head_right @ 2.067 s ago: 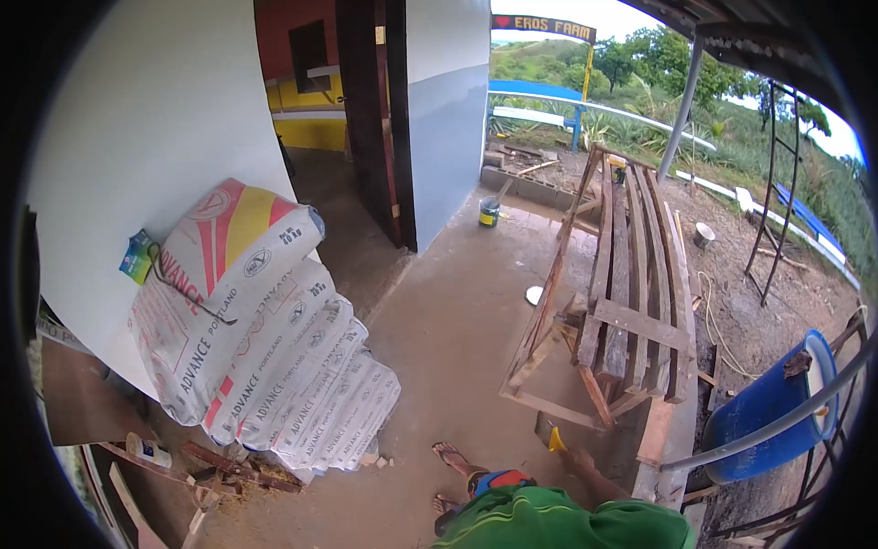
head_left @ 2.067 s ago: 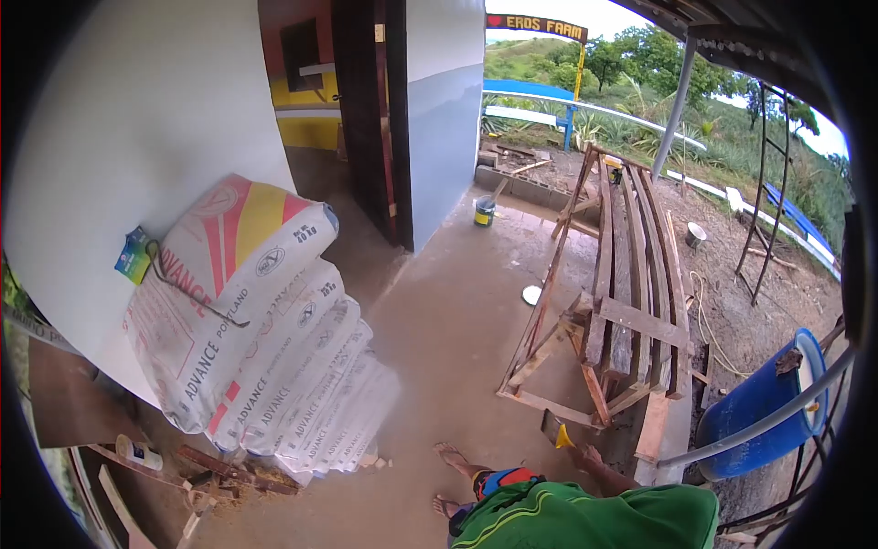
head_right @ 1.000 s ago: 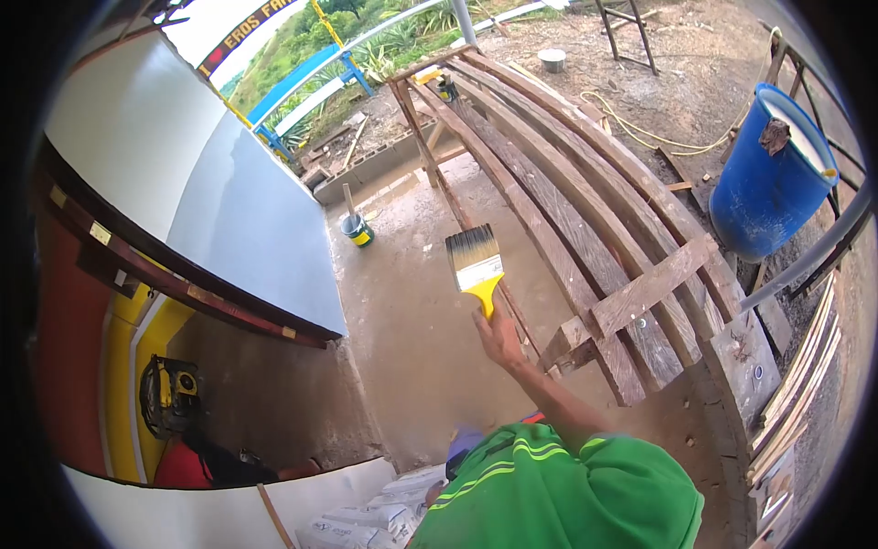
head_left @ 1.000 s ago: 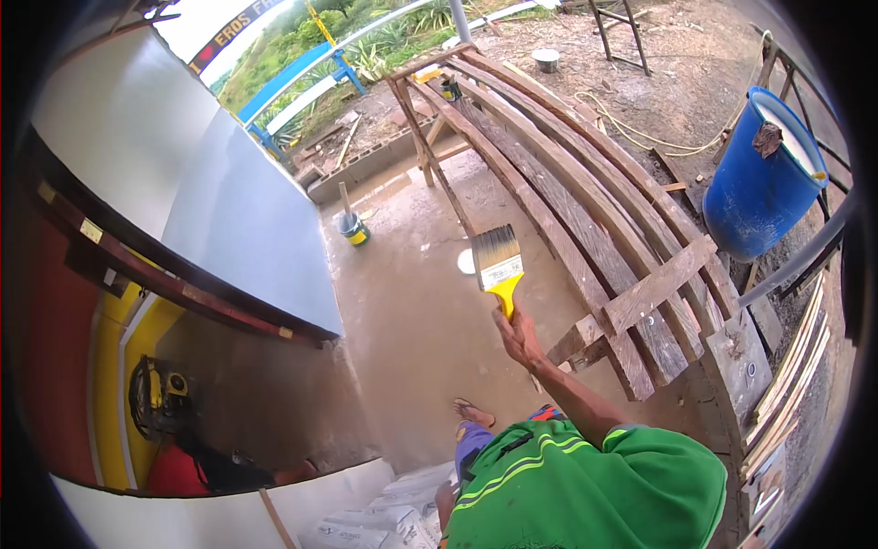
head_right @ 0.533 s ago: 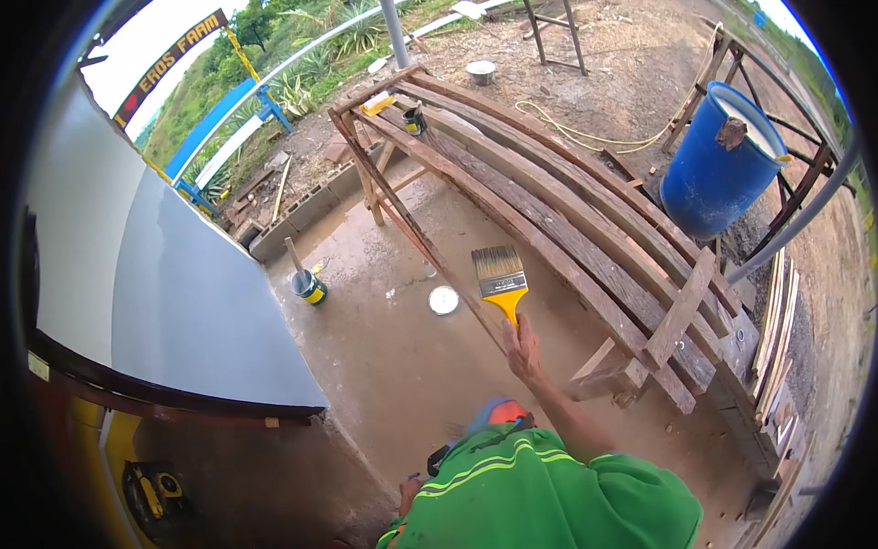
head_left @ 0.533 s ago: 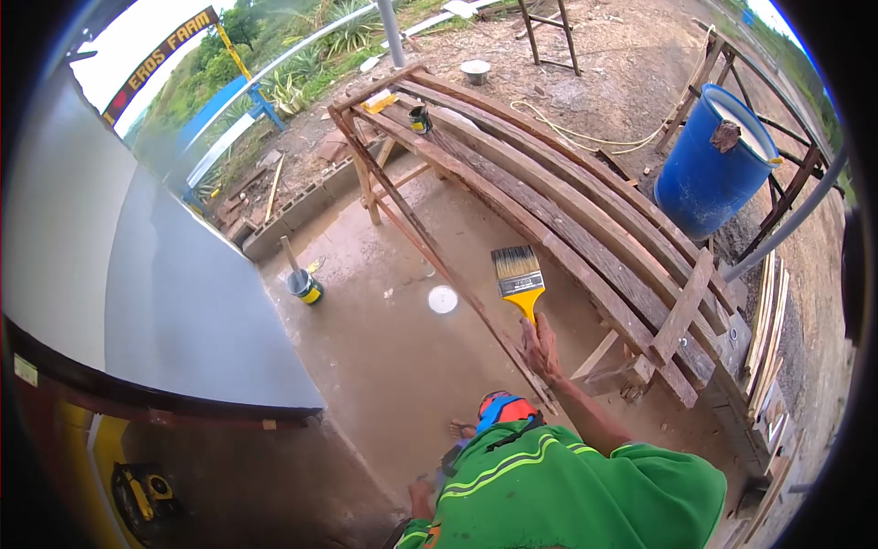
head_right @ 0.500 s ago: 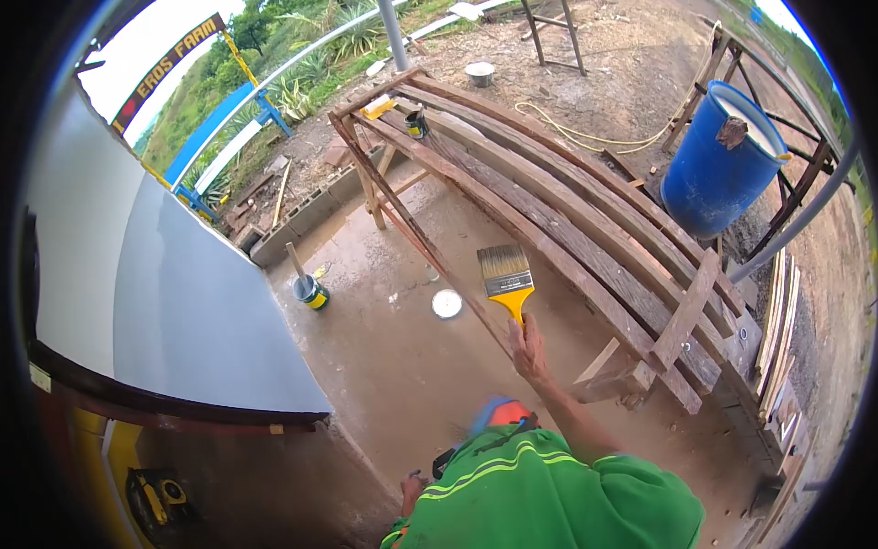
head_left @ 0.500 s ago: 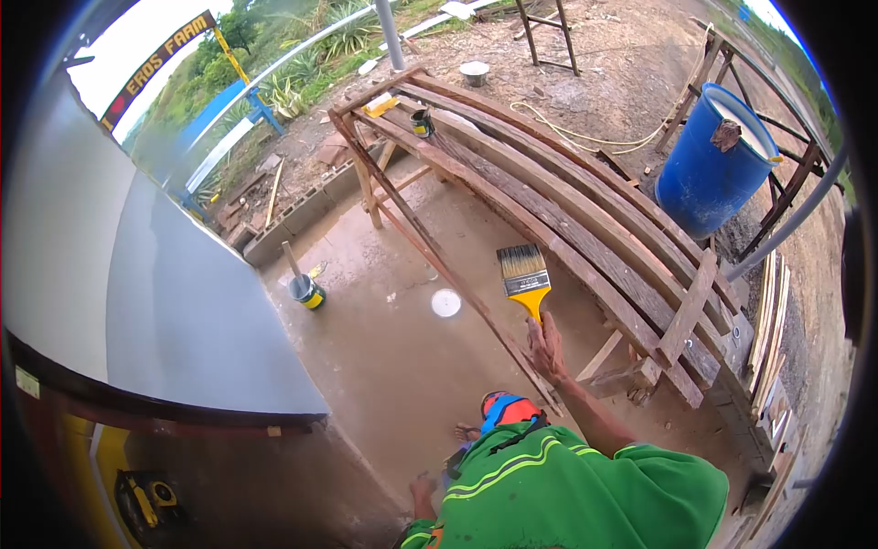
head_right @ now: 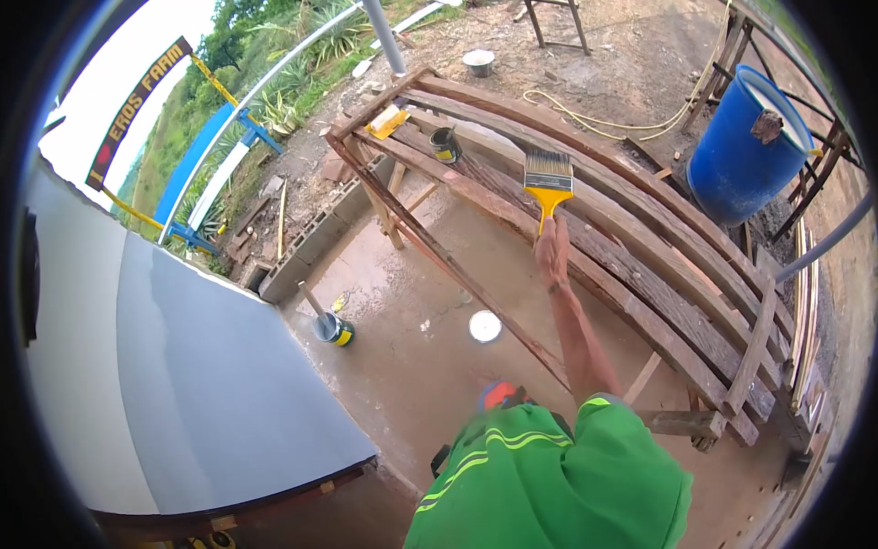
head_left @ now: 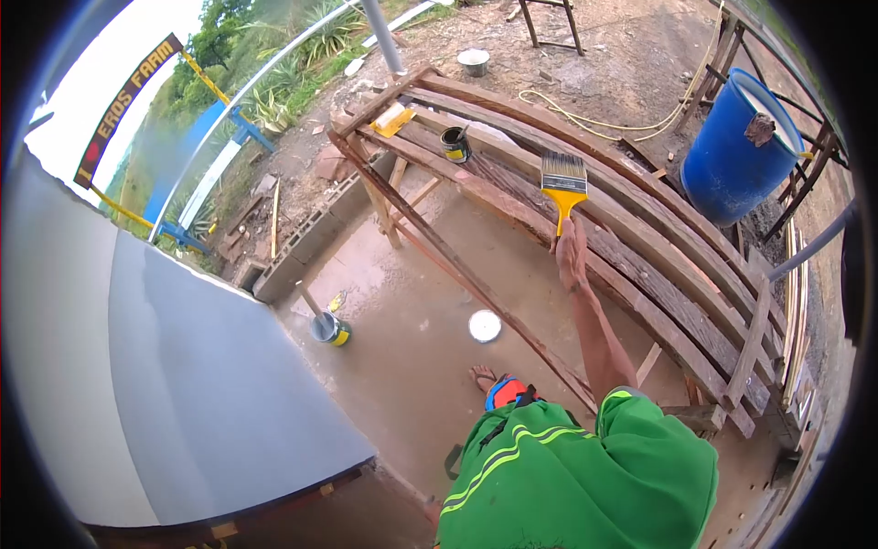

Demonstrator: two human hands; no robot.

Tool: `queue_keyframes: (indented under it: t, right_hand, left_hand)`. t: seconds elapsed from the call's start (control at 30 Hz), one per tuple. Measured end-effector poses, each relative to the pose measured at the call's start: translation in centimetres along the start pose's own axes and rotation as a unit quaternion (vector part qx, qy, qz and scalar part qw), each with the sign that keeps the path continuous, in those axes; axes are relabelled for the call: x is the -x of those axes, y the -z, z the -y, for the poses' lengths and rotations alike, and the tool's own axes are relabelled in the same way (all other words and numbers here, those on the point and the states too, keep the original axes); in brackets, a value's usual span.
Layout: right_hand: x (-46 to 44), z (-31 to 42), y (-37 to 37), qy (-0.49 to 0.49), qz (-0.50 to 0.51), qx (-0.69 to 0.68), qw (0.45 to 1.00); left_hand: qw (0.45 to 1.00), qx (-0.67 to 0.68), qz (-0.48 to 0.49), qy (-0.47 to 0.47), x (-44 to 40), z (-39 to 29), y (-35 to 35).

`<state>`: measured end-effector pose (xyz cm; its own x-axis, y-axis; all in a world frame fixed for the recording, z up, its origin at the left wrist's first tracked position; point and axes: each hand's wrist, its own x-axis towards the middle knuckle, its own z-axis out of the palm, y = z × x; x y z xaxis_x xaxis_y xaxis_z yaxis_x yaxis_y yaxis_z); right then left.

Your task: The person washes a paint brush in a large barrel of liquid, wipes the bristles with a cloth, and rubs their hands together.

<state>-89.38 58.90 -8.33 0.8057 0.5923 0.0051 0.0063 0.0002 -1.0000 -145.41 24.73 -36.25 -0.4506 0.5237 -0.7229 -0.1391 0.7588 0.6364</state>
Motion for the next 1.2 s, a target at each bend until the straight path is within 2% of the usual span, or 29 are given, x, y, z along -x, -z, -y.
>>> queue_keyframes:
  t: [0.03, 0.2, 0.37, 0.43, 0.63, 0.73, 0.9, 1.0, 1.07, 1.2]
  right_hand:
    - [-2.0, -0.9, -1.3, -0.025, -0.017, 0.005, 1.0]
    - [-12.6, -3.3, -6.4, -0.001, -0.092, 0.082, 0.992]
    - [-16.7, -4.2, -8.6, -0.025, -0.135, 0.088, 0.987]
    - [-16.6, -3.2, -9.3, -0.021, -0.163, 0.094, 0.982]
    - [-14.0, -2.0, -11.5, 0.109, -0.259, -0.045, 0.959]
    - [-12.8, -2.9, -11.2, 0.074, -0.295, 0.159, 0.939]
    - [-7.8, 0.1, -10.9, 0.014, -0.342, 0.226, 0.912]
    - [-5.4, 0.5, -10.3, 0.01, -0.363, 0.261, 0.894]
    - [-3.4, 1.2, -10.4, -0.012, -0.377, 0.303, 0.875]
    - [-1.8, 0.5, -10.0, 0.02, -0.386, 0.335, 0.859]
  left_hand:
    - [1.0, -0.005, 0.004, 0.019, -0.3, -0.7, -0.6]
    - [0.999, 0.001, 0.007, 0.043, -3.7, -6.9, -3.2]
    - [0.999, 0.007, 0.014, 0.037, -8.6, -13.0, -4.7]
    - [0.999, 0.003, 0.023, 0.038, -10.4, -15.1, -5.2]
    - [0.996, -0.04, 0.058, 0.049, -16.5, -21.2, -6.0]
    - [0.994, -0.07, 0.071, 0.046, -19.7, -25.5, -6.3]
    - [0.988, -0.059, 0.143, 0.003, -28.2, -35.4, -6.2]
    - [0.982, -0.115, 0.133, -0.069, -31.9, -41.4, -8.2]
    - [0.978, -0.127, 0.15, -0.075, -33.1, -45.0, -9.5]
    - [0.966, -0.154, 0.193, -0.072, -36.0, -48.7, -11.8]
